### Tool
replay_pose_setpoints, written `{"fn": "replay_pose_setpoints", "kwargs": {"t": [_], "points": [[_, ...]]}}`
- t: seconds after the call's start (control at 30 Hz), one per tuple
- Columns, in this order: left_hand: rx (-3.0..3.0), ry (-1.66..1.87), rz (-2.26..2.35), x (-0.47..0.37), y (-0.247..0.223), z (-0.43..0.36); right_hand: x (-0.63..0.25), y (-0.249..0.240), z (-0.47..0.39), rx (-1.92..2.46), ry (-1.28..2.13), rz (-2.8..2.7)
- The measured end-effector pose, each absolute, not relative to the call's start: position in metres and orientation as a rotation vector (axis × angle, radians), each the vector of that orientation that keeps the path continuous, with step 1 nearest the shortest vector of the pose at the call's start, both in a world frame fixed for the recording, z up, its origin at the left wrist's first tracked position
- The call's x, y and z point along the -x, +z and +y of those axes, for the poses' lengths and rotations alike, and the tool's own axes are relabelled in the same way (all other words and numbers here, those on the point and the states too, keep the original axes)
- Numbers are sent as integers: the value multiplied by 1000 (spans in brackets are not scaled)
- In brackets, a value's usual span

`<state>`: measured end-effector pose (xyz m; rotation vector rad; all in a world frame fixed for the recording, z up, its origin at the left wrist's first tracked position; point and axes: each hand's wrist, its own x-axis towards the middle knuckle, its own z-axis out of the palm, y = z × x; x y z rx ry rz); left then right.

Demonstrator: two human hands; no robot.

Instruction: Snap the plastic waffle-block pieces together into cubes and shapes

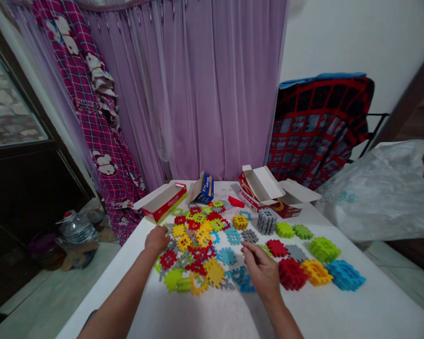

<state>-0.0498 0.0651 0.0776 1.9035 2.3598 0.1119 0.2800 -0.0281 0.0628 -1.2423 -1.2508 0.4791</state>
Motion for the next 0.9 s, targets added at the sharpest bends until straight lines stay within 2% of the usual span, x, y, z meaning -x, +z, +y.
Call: {"fn": "replay_pose_setpoints", "kwargs": {"t": [0.37,0.63,0.77,0.9], "points": [[-1695,189,2279,39,80,71,-276,68,-29,1201,381,-1317],[-1443,763,2127,48,102,61,-278,71,-30,1198,402,-1295],[-1254,1062,1839,30,108,38,-271,70,-30,1200,469,-1305],[-1106,1184,1558,-15,100,5,-258,67,-33,1210,577,-1331]]}}
